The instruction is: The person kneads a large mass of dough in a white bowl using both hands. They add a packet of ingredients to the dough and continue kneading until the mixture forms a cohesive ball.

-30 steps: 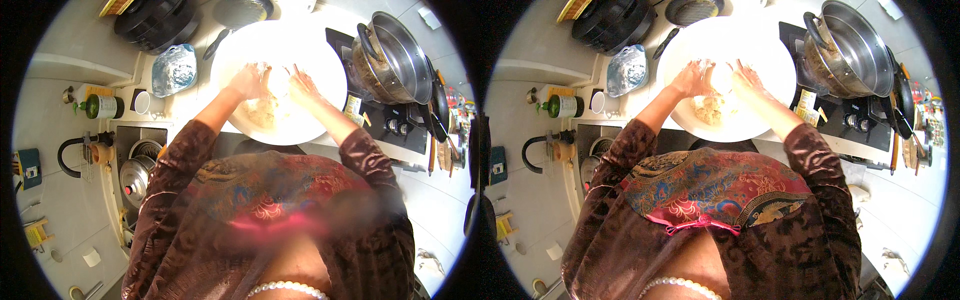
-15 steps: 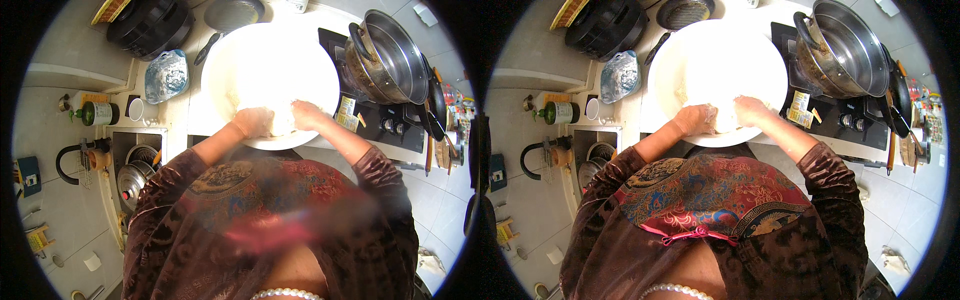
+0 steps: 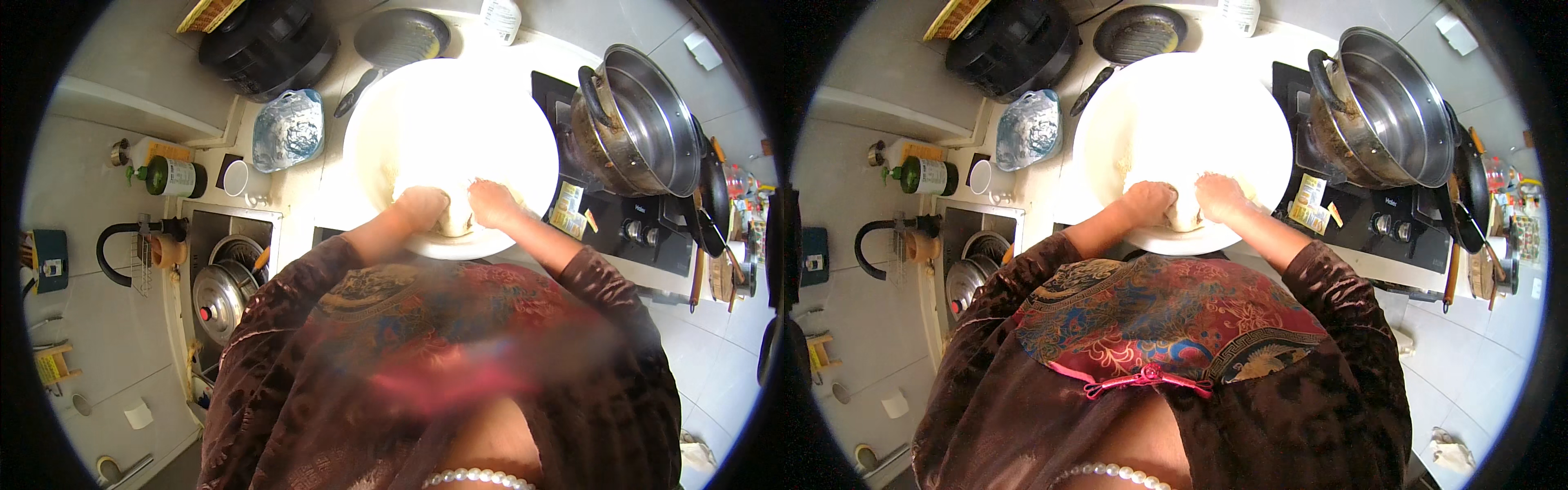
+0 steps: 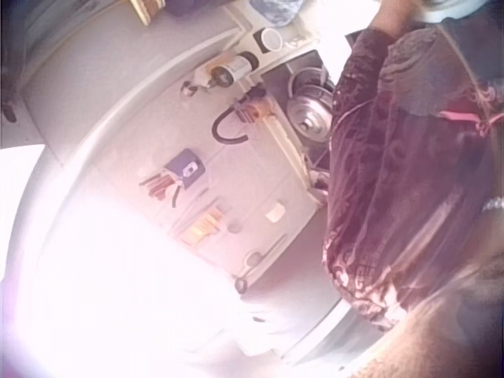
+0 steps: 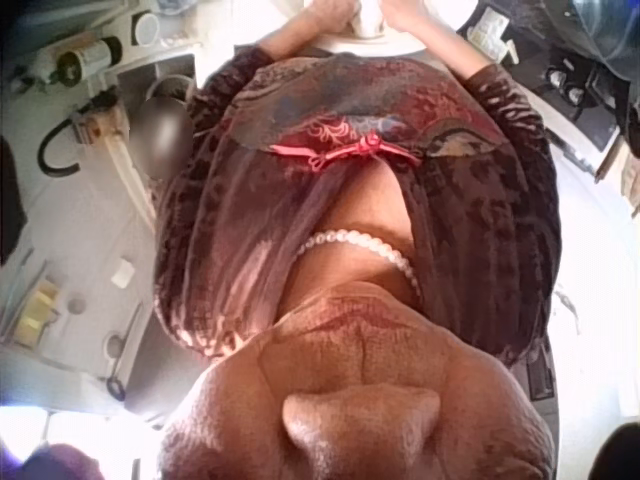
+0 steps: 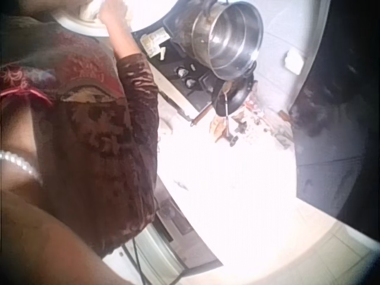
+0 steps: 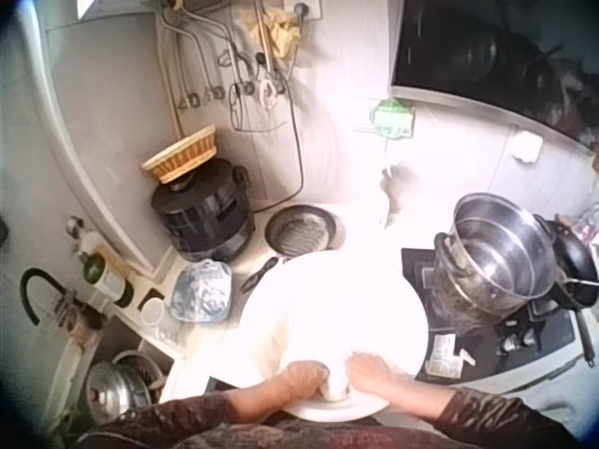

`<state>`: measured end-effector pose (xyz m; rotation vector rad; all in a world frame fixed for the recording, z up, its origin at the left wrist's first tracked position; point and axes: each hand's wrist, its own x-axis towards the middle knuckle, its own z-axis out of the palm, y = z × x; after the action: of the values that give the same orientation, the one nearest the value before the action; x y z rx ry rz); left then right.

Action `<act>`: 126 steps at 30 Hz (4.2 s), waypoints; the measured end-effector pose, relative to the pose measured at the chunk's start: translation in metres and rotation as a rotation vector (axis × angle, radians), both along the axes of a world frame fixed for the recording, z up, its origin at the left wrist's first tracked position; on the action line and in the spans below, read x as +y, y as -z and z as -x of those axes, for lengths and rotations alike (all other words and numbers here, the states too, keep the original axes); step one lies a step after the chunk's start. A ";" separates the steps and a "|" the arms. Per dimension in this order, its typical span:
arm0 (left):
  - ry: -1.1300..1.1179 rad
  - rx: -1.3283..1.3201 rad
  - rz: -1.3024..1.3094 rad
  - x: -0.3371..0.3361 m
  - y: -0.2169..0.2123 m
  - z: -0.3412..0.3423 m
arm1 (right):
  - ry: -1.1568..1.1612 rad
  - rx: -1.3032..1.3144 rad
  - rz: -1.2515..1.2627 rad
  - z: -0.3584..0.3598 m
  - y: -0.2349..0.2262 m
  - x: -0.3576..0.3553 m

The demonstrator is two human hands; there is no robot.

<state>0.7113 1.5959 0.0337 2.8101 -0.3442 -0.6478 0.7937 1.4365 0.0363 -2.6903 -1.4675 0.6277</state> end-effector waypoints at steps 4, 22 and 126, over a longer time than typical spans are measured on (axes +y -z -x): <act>-0.094 0.186 0.045 0.019 -0.031 -0.029 | 0.212 0.395 0.031 -0.047 -0.015 0.008; -0.707 -0.704 0.271 0.055 -0.021 0.028 | -0.361 -0.327 -0.105 -0.021 -0.021 0.085; -1.084 -0.191 2.315 -0.028 -0.048 -0.022 | 0.474 0.751 -1.335 0.053 -0.054 0.063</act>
<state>0.7336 1.5680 0.0816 0.4786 0.3168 0.3160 0.7408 1.4998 0.0905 -1.3840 -0.5775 0.3249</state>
